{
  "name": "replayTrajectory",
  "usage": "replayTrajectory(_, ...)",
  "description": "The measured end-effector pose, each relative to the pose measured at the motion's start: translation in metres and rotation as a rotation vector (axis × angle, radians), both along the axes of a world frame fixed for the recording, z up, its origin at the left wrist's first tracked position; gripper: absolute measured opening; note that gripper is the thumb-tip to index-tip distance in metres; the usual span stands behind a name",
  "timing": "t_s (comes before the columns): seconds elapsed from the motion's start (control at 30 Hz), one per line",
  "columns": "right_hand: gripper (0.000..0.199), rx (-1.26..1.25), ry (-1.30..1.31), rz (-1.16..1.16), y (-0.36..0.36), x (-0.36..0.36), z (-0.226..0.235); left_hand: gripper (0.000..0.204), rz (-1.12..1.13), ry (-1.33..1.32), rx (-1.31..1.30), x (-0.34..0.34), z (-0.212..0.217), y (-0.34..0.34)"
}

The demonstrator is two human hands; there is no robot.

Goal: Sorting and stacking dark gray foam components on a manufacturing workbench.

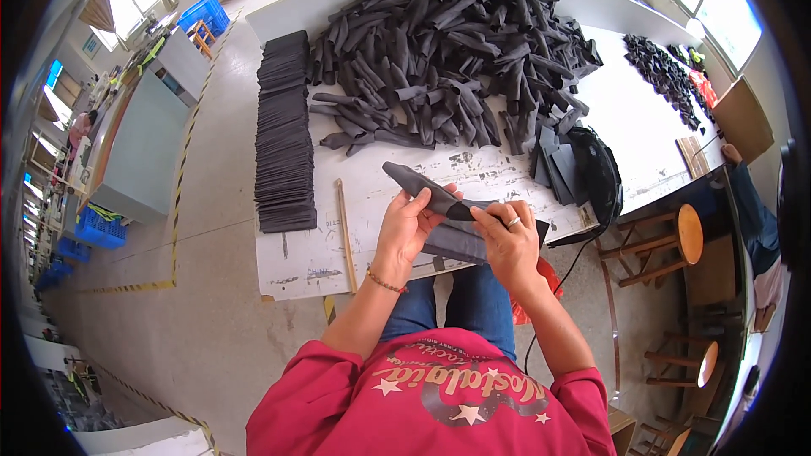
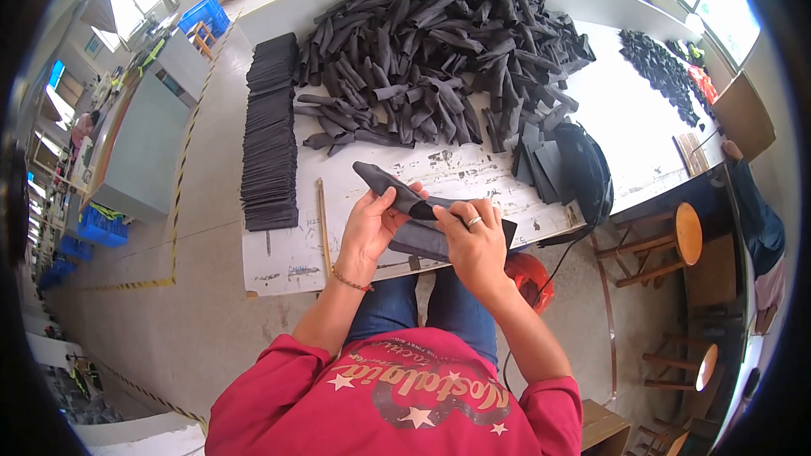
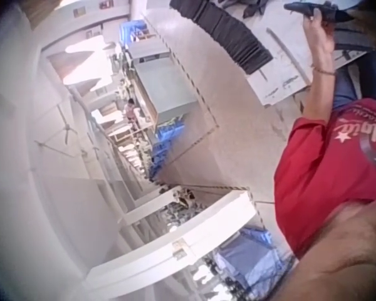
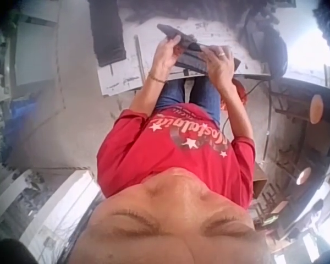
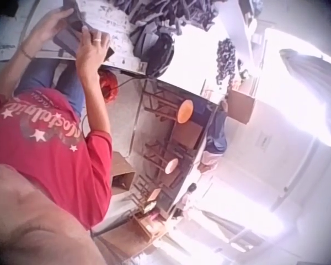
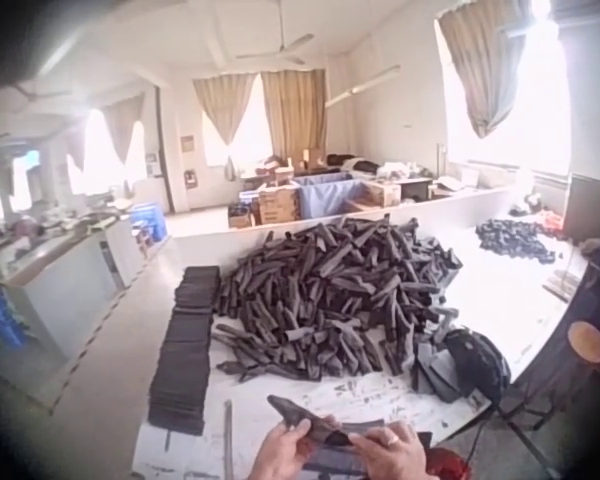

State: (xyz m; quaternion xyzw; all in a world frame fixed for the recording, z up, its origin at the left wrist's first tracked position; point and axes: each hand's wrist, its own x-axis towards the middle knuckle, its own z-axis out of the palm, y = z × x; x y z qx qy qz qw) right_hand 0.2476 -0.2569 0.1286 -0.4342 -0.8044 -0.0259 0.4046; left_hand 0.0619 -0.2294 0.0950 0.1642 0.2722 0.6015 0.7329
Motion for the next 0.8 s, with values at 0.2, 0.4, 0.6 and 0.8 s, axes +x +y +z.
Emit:
replayTrajectory(0.2, 0.038, 0.068, -0.067, -0.040, -0.001, 0.000, -0.001, 0.022, 0.044, 0.016, 0.005, 0.008, 0.008, -0.006)
replayTrajectory(0.4, 0.040, 0.025, -0.051, -0.051, -0.002, -0.008, -0.007, 0.038, 0.111, 0.139, 0.081, 0.021, 0.016, -0.016)
replayTrajectory(0.6, 0.052, -0.060, 0.128, -0.009, -0.009, -0.022, -0.009, 0.036, 0.130, 0.080, 0.212, 0.027, 0.029, -0.022)
replayTrajectory(0.8, 0.044, -0.069, 0.264, 0.041, -0.013, -0.044, -0.027, 0.018, 0.092, 0.021, 0.255, 0.041, 0.010, -0.018)
